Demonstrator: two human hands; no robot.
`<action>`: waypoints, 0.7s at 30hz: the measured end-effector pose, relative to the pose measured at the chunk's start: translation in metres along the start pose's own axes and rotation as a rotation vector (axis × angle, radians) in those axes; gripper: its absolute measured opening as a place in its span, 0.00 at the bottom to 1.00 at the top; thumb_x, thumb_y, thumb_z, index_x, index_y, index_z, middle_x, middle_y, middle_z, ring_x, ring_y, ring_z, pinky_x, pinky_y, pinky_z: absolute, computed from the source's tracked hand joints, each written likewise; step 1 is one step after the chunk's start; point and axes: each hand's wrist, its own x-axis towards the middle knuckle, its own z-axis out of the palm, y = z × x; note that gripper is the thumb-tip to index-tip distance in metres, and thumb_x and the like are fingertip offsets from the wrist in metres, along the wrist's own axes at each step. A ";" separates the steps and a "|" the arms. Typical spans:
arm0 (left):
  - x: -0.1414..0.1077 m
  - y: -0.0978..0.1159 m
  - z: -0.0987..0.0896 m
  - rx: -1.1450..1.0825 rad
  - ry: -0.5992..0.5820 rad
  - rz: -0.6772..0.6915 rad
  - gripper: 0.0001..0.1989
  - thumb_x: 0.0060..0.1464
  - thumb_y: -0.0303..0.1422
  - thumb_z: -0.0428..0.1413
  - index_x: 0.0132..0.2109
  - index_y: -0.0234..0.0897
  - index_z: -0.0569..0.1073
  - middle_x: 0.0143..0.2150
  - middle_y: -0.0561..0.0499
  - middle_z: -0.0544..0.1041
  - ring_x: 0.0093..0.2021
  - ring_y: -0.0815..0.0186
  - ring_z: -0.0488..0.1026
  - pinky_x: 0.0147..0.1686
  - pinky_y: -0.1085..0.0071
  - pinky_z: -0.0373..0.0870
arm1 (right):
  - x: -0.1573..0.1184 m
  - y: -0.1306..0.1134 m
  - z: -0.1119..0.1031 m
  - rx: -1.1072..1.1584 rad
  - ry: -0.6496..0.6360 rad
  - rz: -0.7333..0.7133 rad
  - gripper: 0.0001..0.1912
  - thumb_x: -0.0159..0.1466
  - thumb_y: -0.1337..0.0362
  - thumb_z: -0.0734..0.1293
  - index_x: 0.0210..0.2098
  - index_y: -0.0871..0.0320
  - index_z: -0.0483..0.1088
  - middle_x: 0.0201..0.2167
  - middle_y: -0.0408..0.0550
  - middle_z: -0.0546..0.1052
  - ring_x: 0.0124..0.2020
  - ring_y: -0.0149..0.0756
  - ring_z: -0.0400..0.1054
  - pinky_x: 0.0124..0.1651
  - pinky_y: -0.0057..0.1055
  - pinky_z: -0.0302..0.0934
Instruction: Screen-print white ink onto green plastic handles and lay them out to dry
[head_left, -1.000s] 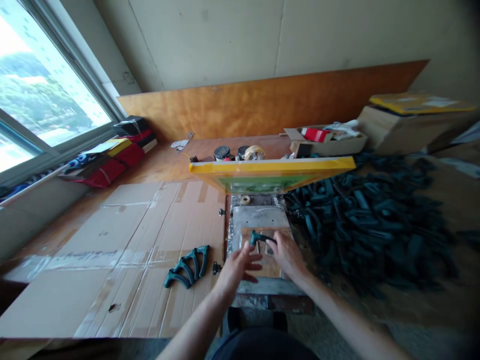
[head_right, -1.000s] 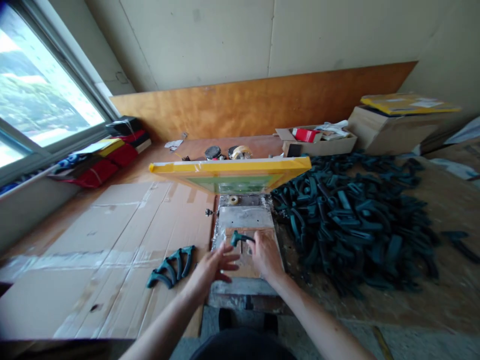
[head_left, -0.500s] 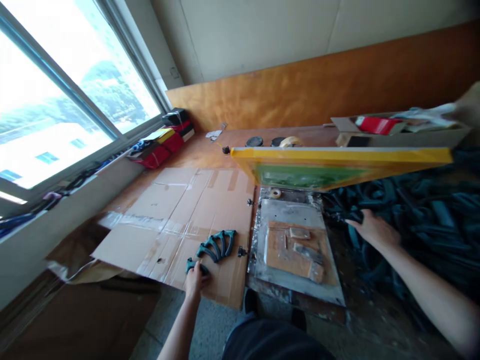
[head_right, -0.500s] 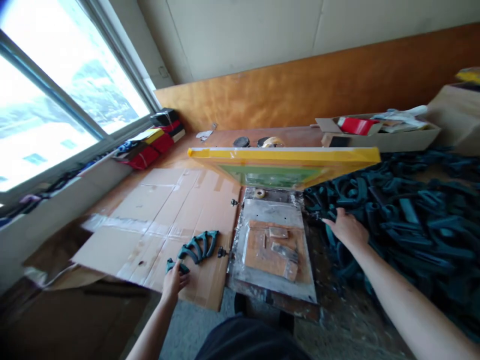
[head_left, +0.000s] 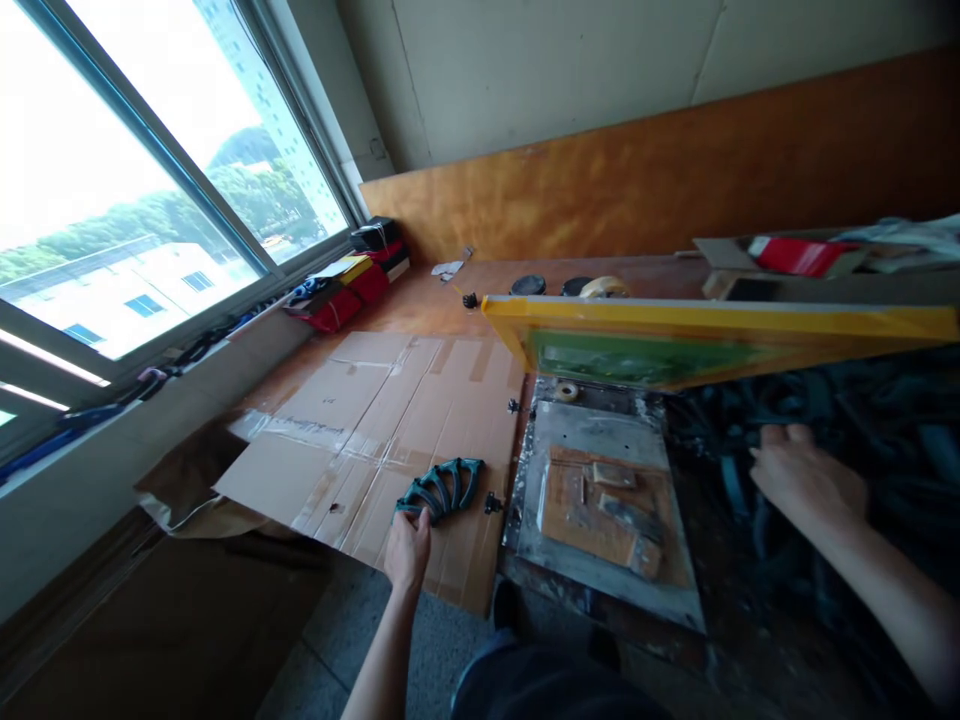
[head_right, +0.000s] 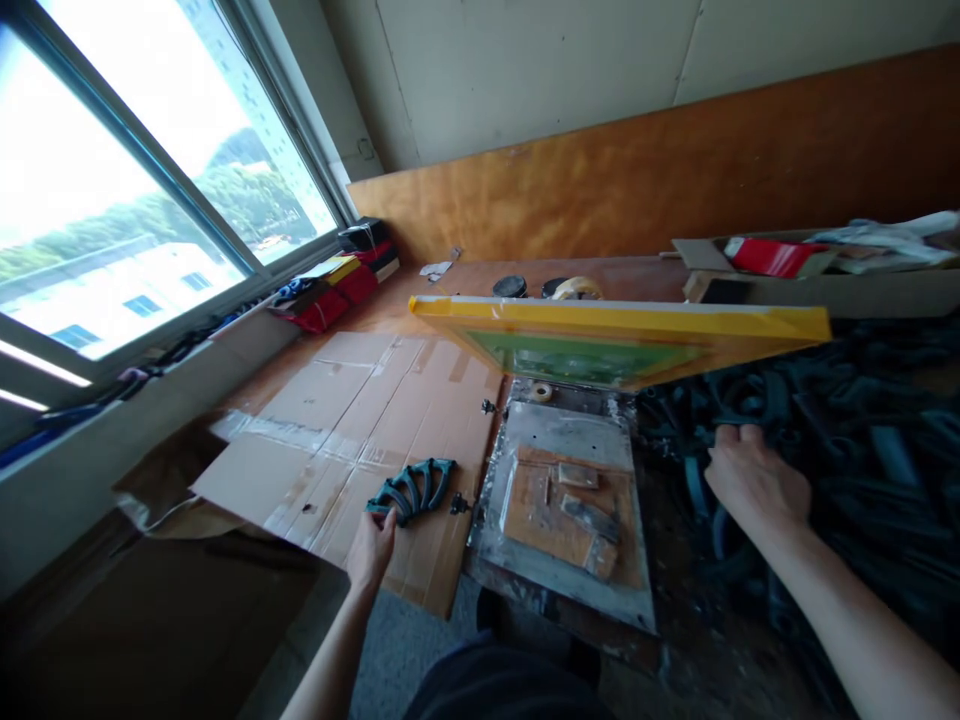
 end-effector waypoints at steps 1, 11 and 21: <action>-0.009 0.006 0.006 0.026 0.062 0.061 0.25 0.59 0.47 0.44 0.55 0.36 0.68 0.57 0.37 0.71 0.58 0.52 0.68 0.54 0.58 0.65 | -0.004 -0.019 -0.010 -0.057 -0.007 -0.005 0.12 0.61 0.55 0.57 0.30 0.54 0.66 0.30 0.55 0.68 0.23 0.42 0.62 0.28 0.40 0.55; -0.022 0.068 0.052 0.300 0.200 0.136 0.31 0.53 0.54 0.49 0.59 0.43 0.68 0.65 0.42 0.63 0.63 0.42 0.56 0.54 0.46 0.59 | -0.078 -0.138 0.022 0.409 -0.194 -0.304 0.07 0.64 0.66 0.57 0.37 0.55 0.66 0.40 0.50 0.74 0.40 0.39 0.72 0.43 0.34 0.68; 0.006 0.068 0.033 0.243 0.163 0.201 0.26 0.49 0.47 0.56 0.53 0.40 0.74 0.62 0.42 0.67 0.63 0.46 0.57 0.57 0.50 0.56 | -0.083 -0.120 0.046 0.275 -0.330 -0.417 0.16 0.65 0.58 0.59 0.47 0.47 0.75 0.45 0.49 0.75 0.45 0.44 0.72 0.46 0.39 0.70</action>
